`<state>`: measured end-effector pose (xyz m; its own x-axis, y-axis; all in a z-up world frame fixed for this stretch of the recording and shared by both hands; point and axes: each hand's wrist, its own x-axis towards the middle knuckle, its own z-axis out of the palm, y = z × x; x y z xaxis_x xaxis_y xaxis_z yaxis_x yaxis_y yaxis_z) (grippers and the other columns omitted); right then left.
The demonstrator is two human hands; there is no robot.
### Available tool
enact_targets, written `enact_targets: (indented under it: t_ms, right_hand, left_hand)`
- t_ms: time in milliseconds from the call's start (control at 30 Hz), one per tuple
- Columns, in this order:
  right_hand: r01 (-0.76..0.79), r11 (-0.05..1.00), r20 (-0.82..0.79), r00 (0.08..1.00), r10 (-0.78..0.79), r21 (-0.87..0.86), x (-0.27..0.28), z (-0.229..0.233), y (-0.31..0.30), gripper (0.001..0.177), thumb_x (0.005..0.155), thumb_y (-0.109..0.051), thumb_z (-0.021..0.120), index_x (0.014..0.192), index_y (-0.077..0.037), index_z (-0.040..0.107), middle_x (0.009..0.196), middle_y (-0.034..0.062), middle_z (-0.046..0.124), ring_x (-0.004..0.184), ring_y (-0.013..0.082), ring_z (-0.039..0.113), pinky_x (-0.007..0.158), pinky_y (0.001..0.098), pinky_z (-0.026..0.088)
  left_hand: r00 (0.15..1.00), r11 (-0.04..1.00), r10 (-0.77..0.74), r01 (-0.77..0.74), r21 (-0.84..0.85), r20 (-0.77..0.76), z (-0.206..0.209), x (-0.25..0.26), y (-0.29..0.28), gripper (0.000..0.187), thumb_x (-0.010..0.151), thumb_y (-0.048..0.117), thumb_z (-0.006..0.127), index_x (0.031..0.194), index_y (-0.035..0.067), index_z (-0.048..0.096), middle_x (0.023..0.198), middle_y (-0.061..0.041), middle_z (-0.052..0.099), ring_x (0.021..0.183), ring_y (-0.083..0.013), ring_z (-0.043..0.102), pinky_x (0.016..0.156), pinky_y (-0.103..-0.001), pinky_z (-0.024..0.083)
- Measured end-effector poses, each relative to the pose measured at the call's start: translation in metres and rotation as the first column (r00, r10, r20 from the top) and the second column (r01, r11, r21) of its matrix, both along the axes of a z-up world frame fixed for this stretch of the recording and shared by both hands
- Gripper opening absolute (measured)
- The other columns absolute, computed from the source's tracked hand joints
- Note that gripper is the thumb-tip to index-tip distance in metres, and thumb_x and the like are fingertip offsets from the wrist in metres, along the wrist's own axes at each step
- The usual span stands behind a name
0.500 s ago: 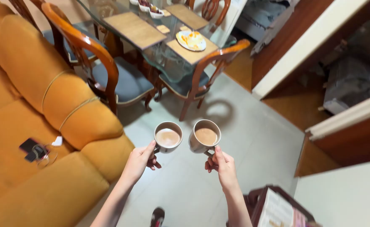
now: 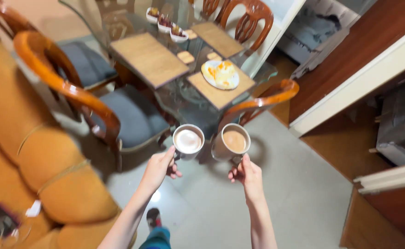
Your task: The recorder carries two mugs from one room to the dining table, sets them down, then goes to the kitchen to retrieve a package and another mug, and brings them back to the table.
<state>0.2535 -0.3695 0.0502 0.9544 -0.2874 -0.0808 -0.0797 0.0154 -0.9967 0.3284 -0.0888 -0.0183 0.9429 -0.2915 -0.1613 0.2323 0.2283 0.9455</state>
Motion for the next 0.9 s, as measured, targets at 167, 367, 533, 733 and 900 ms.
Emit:
enact_targets:
  t_ms: [167, 367, 533, 733, 900]
  right_hand:
    - [0.020, 1.000, -0.018, 1.000, -0.020, 0.008, 0.107, -0.008, -0.018, 0.055, 0.104, -0.049, 0.044, 0.066, -0.009, 0.042, 0.068, 0.0083, 0.055, 0.066, 0.0217, 0.064, 0.057, 0.0340, 0.049]
    - [0.021, 0.999, 0.000, 1.000, -0.021, 0.045, 0.222, -0.022, -0.044, 0.054, 0.106, -0.047, 0.044, 0.066, -0.010, 0.040, 0.068, 0.0079, 0.054, 0.066, 0.0223, 0.063, 0.059, 0.0340, 0.049]
    - [0.041, 0.998, -0.023, 0.999, -0.040, 0.055, 0.316, -0.040, -0.074, 0.055, 0.106, -0.046, 0.046, 0.066, -0.009, 0.041, 0.067, 0.0083, 0.054, 0.066, 0.0221, 0.063, 0.060, 0.0344, 0.050]
    - [0.058, 0.998, -0.065, 0.996, -0.057, 0.012, 0.423, -0.046, -0.106, 0.053, 0.105, -0.046, 0.045, 0.066, -0.010, 0.040, 0.069, 0.0092, 0.059, 0.069, 0.0207, 0.066, 0.062, 0.0322, 0.050]
    - [-0.016, 0.999, -0.004, 1.000, 0.016, 0.041, 0.508, -0.074, -0.138, 0.053, 0.105, -0.045, 0.044, 0.066, -0.010, 0.043, 0.072, 0.0098, 0.059, 0.069, 0.0219, 0.066, 0.064, 0.0324, 0.054]
  left_hand:
    - [1.000, 0.995, -0.016, 0.017, 0.103, -0.015, 0.006, 0.111, -0.015, 0.060, 0.100, 0.052, 0.047, 0.061, 0.006, 0.049, 0.060, -0.009, 0.063, 0.061, -0.0206, 0.075, 0.053, -0.029, 0.054]
    - [1.000, 0.997, -0.030, 0.030, 0.068, -0.001, -0.022, 0.237, -0.043, 0.062, 0.101, 0.053, 0.048, 0.061, 0.005, 0.047, 0.060, -0.009, 0.061, 0.061, -0.0207, 0.075, 0.053, -0.029, 0.053]
    - [0.999, 0.996, -0.027, 0.031, 0.080, -0.043, -0.046, 0.331, -0.067, 0.061, 0.100, 0.051, 0.048, 0.063, 0.004, 0.055, 0.062, -0.010, 0.064, 0.063, -0.0221, 0.075, 0.054, -0.029, 0.051]
    - [1.000, 0.998, 0.013, -0.013, 0.057, -0.003, -0.075, 0.435, -0.098, 0.062, 0.101, 0.052, 0.050, 0.064, 0.002, 0.052, 0.063, -0.010, 0.061, 0.063, -0.0225, 0.076, 0.054, -0.030, 0.053]
    - [0.999, 0.998, 0.041, -0.041, 0.057, 0.006, -0.114, 0.514, -0.119, 0.062, 0.100, 0.053, 0.047, 0.067, 0.002, 0.062, 0.063, -0.010, 0.063, 0.061, -0.0216, 0.073, 0.055, -0.030, 0.054]
